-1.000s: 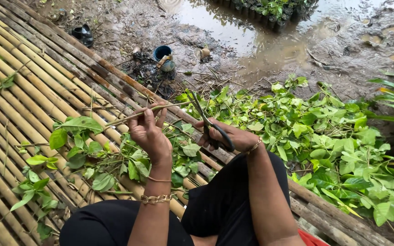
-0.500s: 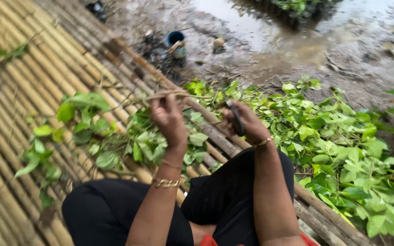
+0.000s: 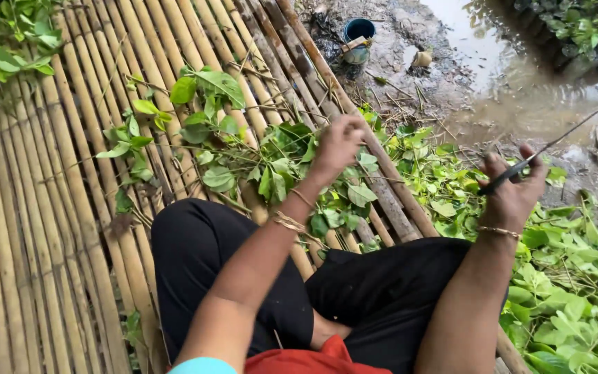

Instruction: Trimming leaves and stems from plant cuttings using scissors

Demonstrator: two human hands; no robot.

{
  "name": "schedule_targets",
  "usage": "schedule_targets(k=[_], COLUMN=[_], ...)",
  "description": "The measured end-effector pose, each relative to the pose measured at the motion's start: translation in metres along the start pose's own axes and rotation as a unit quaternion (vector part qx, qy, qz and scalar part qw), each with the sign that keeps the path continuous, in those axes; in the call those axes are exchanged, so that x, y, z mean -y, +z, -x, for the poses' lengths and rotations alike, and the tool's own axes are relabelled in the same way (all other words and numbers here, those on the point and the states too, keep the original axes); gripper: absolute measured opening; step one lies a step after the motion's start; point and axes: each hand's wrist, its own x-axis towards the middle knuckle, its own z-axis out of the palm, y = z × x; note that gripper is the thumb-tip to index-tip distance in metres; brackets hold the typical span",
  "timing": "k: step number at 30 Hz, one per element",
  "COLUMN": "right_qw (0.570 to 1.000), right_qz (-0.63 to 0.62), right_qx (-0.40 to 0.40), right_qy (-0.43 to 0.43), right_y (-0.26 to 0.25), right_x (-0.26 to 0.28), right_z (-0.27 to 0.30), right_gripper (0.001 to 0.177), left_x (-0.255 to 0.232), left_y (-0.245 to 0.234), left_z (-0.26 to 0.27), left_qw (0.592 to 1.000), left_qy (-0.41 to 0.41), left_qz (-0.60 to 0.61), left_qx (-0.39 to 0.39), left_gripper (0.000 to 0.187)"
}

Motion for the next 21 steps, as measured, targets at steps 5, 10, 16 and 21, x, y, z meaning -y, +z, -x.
schedule_targets(k=[5, 10, 16, 21], right_qw=[1.0, 0.999, 0.998, 0.999], right_qz=[0.023, 0.012, 0.021, -0.01], right_qx=[0.0, 0.032, 0.029, 0.05], right_qy=[-0.001, 0.036, 0.05, 0.005], right_y=[-0.002, 0.019, 0.02, 0.024], right_x=[-0.003, 0.011, 0.006, 0.003], right_z=[0.002, 0.011, 0.01, 0.013], right_gripper=[0.052, 0.047, 0.05, 0.057], left_x=[0.116, 0.189, 0.243, 0.251], left_y=[-0.126, -0.179, -0.157, -0.156], left_z=[-0.032, -0.029, -0.029, -0.047], left_qw=[0.948, 0.91, 0.88, 0.921], left_qy=[-0.101, -0.106, -0.369, -0.279], left_qz=[-0.299, -0.371, -0.263, -0.022], left_qx=[-0.039, -0.153, -0.14, -0.273], left_gripper=[0.025, 0.066, 0.025, 0.01])
